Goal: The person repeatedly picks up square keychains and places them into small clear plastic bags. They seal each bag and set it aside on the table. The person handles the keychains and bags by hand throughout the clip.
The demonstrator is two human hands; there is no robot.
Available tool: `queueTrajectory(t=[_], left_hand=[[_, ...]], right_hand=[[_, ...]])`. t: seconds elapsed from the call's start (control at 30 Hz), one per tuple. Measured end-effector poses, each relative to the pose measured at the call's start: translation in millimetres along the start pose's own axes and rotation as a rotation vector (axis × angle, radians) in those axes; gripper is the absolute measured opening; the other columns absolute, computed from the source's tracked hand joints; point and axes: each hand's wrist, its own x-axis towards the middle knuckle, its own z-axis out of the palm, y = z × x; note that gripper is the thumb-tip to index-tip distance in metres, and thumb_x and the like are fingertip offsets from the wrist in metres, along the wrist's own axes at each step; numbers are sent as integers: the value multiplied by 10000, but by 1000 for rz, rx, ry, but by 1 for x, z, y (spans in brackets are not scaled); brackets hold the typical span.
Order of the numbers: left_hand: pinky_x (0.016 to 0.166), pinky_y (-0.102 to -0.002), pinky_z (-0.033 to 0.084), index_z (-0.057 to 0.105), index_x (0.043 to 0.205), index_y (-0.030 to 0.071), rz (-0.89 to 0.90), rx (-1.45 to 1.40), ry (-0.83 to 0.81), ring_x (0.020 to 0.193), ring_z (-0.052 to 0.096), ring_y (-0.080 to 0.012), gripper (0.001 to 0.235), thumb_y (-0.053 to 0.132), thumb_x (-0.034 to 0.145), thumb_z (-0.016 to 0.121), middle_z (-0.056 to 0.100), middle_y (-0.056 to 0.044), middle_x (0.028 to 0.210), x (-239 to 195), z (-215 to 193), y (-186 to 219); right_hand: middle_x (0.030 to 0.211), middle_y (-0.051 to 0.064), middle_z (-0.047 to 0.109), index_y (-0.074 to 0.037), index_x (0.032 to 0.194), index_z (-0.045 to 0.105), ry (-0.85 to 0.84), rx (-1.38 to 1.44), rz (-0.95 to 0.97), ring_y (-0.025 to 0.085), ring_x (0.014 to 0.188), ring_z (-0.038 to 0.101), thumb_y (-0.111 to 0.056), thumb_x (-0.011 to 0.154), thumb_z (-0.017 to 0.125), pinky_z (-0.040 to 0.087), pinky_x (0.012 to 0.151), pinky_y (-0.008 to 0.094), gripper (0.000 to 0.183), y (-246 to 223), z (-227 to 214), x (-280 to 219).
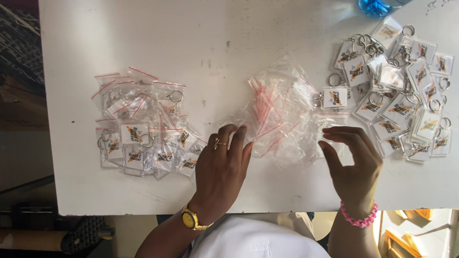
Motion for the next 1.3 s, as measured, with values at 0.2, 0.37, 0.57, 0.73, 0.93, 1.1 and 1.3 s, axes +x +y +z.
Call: queueTrajectory(t=[0.2,0.37,0.57,0.73,0.93,1.1,1.3], left_hand=[[615,-367,536,580,1187,94,-8,249,-58,870,599,-263,369,362,985,732,584,-95,1071,26,40,18],[570,-389,513,594,1047,98,-18,190,5,816,603,-279,186,240,991,700,596,-105,1012,31,56,15],[596,-381,478,630,978,126,-103,-59,86,785,611,-228,73,113,955,699,640,-18,968,33,36,27],[637,-346,454,640,1006,124,-176,-269,86,695,570,-162,123,54,921,694,627,-21,925,32,23,41],[693,-416,567,618,964,-16,175,-504,590,767,683,-325,139,115,929,648,669,-157,877,1,33,87],[746,-342,612,625,974,25,420,-535,194,839,740,-250,28,42,971,647,711,-125,1057,12,48,150],[843,-368,666,589,1198,-7,507,-672,103,943,776,-291,171,3,1030,620,735,-199,1184,-3,72,153]], right_hand=[[1033,131,730,9,1013,698,-23,60,2,245,992,716,39,946,755,572,890,324,93,9,-14,-6],[1027,130,736,8,993,692,-27,119,-4,245,975,730,32,940,732,604,864,317,71,21,-28,-15],[1036,126,733,-2,1005,694,-26,175,15,235,953,735,35,928,735,618,863,307,94,37,-38,-31],[1019,118,740,-7,979,695,-8,191,22,223,923,737,49,928,724,614,841,294,81,44,-48,-42],[914,132,748,-26,922,670,16,440,70,221,830,753,27,895,712,610,772,282,73,31,-61,-57],[1006,158,737,0,1027,647,123,612,28,273,903,690,-196,910,699,568,795,323,234,38,-55,-83],[974,137,642,6,1047,637,110,803,282,224,907,626,-175,916,714,544,801,282,236,46,-63,-96]])
